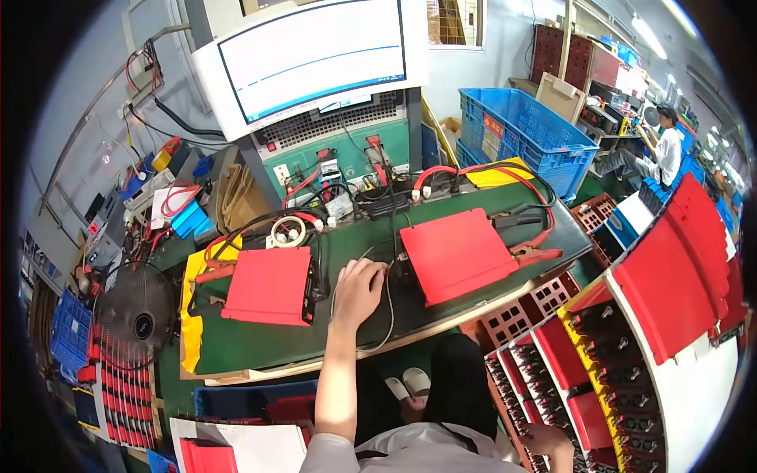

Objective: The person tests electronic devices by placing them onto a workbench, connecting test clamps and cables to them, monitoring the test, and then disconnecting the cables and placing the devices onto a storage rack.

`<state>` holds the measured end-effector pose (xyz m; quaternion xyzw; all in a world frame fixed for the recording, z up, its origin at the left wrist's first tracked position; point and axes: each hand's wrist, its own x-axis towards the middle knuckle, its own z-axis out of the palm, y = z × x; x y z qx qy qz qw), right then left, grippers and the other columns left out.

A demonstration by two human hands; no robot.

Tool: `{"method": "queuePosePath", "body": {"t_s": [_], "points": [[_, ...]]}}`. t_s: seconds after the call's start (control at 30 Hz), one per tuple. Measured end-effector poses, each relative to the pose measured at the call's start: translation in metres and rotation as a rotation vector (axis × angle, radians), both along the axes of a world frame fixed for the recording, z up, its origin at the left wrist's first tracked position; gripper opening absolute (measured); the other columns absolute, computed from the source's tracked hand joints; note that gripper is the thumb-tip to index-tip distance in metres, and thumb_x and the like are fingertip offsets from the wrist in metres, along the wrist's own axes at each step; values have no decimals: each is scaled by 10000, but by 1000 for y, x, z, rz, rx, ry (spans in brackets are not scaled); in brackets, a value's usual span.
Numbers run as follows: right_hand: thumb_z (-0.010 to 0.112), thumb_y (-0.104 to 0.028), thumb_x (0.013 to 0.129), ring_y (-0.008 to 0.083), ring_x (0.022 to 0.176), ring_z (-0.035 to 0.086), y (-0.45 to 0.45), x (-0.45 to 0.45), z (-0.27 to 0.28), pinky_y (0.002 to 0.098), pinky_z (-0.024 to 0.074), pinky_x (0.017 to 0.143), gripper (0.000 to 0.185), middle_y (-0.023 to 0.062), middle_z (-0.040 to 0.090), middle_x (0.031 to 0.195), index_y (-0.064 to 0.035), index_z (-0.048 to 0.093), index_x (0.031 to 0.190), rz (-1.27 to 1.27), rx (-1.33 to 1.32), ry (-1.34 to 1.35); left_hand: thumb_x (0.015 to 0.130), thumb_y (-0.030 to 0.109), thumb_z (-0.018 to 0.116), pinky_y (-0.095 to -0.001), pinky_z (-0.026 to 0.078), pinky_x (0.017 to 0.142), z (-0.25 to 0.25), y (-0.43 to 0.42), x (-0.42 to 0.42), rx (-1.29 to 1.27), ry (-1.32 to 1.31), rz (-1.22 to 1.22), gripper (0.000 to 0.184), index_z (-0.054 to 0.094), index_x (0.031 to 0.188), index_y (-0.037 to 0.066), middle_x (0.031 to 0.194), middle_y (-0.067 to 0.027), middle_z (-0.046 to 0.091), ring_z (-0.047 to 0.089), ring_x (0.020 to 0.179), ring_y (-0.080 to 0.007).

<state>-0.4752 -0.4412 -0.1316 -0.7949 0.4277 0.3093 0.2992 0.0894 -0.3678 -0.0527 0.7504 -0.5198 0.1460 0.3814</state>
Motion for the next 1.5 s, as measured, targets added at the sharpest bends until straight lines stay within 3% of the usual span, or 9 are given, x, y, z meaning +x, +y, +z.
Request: {"method": "queuePosePath", "body": {"t_s": [0.4,1.13,1.5], "points": [[592,-513,999,360,1357,603,-7,8,-22,421,478,1145,695,226,612,1473,-53,539,1517,-67,150,158,975,113,689,-426,505,858,6,-2,-4,-3,-24,1,95,757,1019,63,982,-52,721,655,962,-295],[553,-523,1011,371,1326,617,-1,21,2,432,494,1121,662,206,624,1466,-80,561,1503,-34,87,86,971,135,700,-424,506,836,1,-2,-1,-19,-48,-6,96,749,1022,70,977,-46,720,660,959,-287],[622,-425,1006,380,1249,653,7,33,28,449,525,1060,548,215,681,1351,-80,612,1433,8,16,-10,978,151,691,-415,499,851,-3,-2,-1,-17,-37,1,102,748,1023,79,980,-34,720,658,968,-280]]}}
